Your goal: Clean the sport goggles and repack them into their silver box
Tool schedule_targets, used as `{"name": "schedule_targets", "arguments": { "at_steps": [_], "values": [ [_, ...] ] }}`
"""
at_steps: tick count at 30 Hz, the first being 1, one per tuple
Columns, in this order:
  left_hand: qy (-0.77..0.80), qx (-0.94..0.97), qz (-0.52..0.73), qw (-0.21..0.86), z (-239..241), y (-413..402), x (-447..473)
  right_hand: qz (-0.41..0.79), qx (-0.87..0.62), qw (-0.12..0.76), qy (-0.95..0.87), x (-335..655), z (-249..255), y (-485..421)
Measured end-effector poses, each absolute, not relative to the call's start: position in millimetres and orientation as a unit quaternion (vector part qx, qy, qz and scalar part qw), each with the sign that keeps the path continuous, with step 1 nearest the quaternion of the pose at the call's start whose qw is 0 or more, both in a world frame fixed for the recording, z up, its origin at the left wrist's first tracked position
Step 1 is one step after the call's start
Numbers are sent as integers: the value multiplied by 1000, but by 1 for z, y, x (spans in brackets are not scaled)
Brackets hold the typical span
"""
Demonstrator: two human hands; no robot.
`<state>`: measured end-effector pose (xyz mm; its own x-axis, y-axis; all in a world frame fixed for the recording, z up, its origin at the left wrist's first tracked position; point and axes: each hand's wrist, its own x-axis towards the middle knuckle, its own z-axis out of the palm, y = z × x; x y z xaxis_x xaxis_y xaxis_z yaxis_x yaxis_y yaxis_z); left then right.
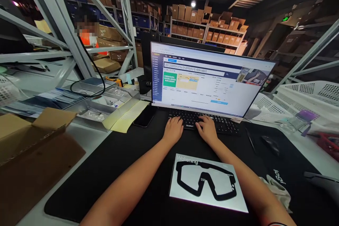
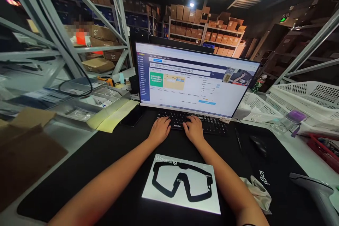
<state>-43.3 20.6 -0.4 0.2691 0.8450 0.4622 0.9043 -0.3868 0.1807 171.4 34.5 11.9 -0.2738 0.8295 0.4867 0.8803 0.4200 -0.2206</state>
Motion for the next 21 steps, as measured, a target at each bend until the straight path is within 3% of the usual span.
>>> {"name": "schedule_targets", "arguments": {
  "at_steps": [12,21],
  "values": [
    [-558,-793,-231,76,-2,23,-42,-36,-556,221,-800,136,23,49],
    [-573,-792,-194,85,-1,15,-34,-73,-659,188,-725,178,24,50]
  ]
}}
